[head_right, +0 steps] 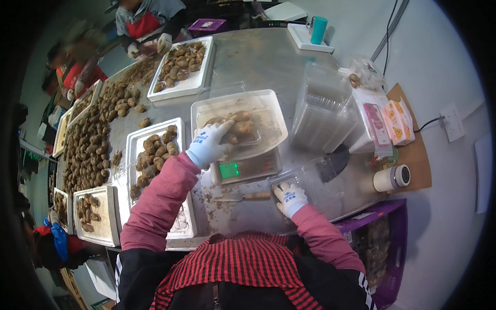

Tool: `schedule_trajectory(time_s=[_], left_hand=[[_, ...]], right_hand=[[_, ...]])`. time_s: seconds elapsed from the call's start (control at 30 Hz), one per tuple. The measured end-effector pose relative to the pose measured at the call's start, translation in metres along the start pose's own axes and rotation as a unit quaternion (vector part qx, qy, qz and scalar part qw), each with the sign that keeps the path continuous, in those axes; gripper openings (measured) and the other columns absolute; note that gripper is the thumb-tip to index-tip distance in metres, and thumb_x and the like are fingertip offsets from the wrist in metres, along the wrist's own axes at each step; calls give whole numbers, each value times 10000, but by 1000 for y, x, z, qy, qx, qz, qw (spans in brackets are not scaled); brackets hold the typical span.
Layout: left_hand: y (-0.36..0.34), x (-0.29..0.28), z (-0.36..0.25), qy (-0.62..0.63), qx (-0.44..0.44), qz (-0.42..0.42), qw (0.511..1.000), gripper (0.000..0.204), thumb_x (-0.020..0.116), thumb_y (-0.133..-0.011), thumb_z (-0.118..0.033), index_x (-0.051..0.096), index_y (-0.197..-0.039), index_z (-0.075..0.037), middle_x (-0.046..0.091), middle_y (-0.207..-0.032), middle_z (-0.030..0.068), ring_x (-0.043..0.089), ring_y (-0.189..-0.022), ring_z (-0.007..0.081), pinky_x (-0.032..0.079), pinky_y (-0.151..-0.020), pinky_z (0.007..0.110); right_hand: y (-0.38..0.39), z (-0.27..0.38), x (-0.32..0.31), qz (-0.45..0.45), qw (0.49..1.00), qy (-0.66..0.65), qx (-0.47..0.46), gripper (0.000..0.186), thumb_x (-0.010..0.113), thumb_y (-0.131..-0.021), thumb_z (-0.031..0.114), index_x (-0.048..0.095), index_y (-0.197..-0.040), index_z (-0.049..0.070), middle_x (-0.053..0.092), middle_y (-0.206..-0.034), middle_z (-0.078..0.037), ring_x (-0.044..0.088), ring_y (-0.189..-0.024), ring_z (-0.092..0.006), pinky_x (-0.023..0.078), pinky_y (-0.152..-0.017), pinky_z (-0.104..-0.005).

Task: The person sorts and weighs root vegetables on a stainless steel table. They pick up individual pieces, place them into a plastic container on a digital scale, and occasionally remove pieces to adjust the weight. The person wears gloves and a red-and-black checkered apron.

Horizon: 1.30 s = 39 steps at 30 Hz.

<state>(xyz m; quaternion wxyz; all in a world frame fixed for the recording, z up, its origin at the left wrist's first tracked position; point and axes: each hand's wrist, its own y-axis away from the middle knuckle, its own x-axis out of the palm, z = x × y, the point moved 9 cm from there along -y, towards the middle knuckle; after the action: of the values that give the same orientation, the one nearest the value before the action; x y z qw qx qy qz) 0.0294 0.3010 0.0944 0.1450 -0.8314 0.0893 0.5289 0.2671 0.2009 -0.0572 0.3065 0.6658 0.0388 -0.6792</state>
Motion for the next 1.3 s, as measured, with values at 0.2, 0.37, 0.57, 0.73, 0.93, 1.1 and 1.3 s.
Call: schedule_trajectory(time_s=[0.2, 0.37, 0.57, 0.73, 0.93, 1.1, 1.3], left_hand=[[10, -38, 107, 507, -253, -178, 804, 349, 548, -981, -133, 553, -1316, -34, 626, -1121, 68, 635, -916, 159, 538, -773, 273], [29, -67, 100, 518, -146, -257, 803, 360, 521, -996, -146, 526, -1322, 7, 612, -1151, 55, 584, -985, 127, 477, -881, 257], [25, -57, 78, 615, -76, -235, 749, 433, 477, -1014, -222, 440, -1398, -26, 587, -1108, 49, 583, -917, 136, 493, -815, 275], [57, -49, 83, 673, -81, -293, 674, 400, 403, -1035, -238, 427, -1405, -89, 591, -1115, 84, 610, -891, 170, 526, -760, 292], [116, -29, 113, 720, -88, -290, 624, 387, 438, -1033, -153, 434, -1394, -14, 582, -1073, 44, 573, -830, 75, 535, -772, 273], [129, 22, 42, 733, -89, -101, 667, 546, 590, -959, -116, 372, -1448, -10, 618, -1085, 41, 589, -835, 70, 524, -839, 196], [122, 126, -78, 642, -216, 157, 719, 783, 670, -944, -295, 236, -1518, 13, 622, -1192, 73, 581, -1058, 136, 478, -878, 243]], right_hand=[[1, -31, -7, -133, 968, -208, 45, 448, 675, -757, 181, 622, -1183, 51, 604, -1161, -148, 600, -988, -346, 504, -860, -446], [7, -22, -78, -251, 905, -342, -17, 446, 688, -784, 164, 606, -1191, -2, 601, -1153, -223, 615, -1016, -363, 497, -893, -426], [-9, 51, -224, -394, 835, -292, -247, 435, 717, -798, 122, 609, -1203, 3, 601, -1159, -215, 625, -1010, -348, 521, -847, -423], [-81, 135, -250, -377, 835, -178, -359, 449, 663, -803, 177, 595, -1224, 35, 580, -1263, -188, 610, -1080, -324, 499, -911, -426], [-101, 123, -249, -392, 863, -139, -287, 386, 603, -874, 176, 605, -1230, 27, 637, -1180, -165, 639, -1032, -299, 501, -895, -418], [-35, 76, -215, -358, 804, -398, -259, 374, 623, -899, 64, 574, -1258, -29, 668, -1050, -164, 673, -884, -238, 538, -761, -314], [22, 60, -66, 2, 757, -644, -106, 649, 734, -829, 105, 429, -1385, -33, 623, -1006, -91, 598, -812, -114, 511, -735, -293]])
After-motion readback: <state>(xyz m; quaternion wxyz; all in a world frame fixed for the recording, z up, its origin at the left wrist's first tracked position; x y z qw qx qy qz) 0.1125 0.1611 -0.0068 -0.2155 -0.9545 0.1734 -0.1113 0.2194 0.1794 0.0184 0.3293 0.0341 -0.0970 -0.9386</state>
